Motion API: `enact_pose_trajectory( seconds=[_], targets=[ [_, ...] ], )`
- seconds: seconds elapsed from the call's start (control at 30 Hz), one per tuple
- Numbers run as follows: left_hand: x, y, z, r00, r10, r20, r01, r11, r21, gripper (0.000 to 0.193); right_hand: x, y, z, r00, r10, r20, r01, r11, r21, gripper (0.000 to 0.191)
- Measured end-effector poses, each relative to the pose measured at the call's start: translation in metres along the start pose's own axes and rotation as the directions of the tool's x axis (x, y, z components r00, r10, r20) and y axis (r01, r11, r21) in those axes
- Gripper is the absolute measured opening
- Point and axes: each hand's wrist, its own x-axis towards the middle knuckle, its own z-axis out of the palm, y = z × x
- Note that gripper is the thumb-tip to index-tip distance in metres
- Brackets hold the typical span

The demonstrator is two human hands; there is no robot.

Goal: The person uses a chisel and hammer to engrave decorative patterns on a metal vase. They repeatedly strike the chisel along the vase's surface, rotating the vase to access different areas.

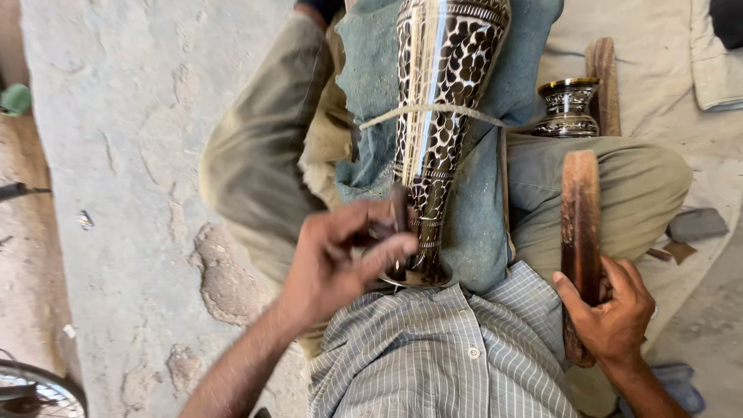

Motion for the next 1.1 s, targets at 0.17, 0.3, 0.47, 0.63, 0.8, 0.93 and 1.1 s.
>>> enact_pose_trajectory(
  seconds=[0.17, 0.3, 0.47, 0.63, 0.8, 0.93, 1.1],
  targets=[
    [0.039, 0.001, -0.004, 0.957, 0.287, 0.047, -0.291, 0.952, 0.092, 0.029, -0.001, -0.008, -0.036, 0.919, 0.252, 0.303, -0.392, 0.655, 0.646, 0.037],
    [0.052, 0.007, -0.003, 0.854, 0.450, 0.261, -0.494, 0.858, 0.137, 0.022, -0.004, -0.019, -0.049, 0.863, 0.223, 0.453, -0.501, 0.489, 0.714, 0.049],
    [0.050, 0.015, 0.008, 0.896, 0.369, 0.248, -0.432, 0.856, 0.285, 0.032, 0.021, -0.059, -0.056, 0.914, 0.122, 0.388, -0.344, 0.739, 0.579, 0.044],
    [0.043, 0.015, 0.010, 0.913, 0.365, 0.182, -0.405, 0.863, 0.303, 0.037, 0.057, -0.109, -0.069, 0.950, -0.045, 0.309, -0.037, 0.966, 0.255, 0.038],
    [0.035, 0.016, 0.020, 0.913, 0.356, 0.197, -0.407, 0.783, 0.470, 0.034, 0.077, -0.109, -0.076, 0.920, -0.254, 0.297, 0.177, 0.948, 0.265, 0.036],
    [0.034, 0.019, 0.018, 0.909, 0.331, 0.253, -0.417, 0.733, 0.537, 0.041, 0.080, -0.093, -0.083, 0.919, 0.016, 0.394, -0.031, 0.999, 0.033, 0.046],
    [0.038, 0.021, 0.013, 0.905, 0.328, 0.270, -0.423, 0.747, 0.512, 0.040, 0.081, -0.089, -0.084, 0.922, -0.171, 0.347, 0.203, 0.978, -0.055, 0.042]
  ],
)
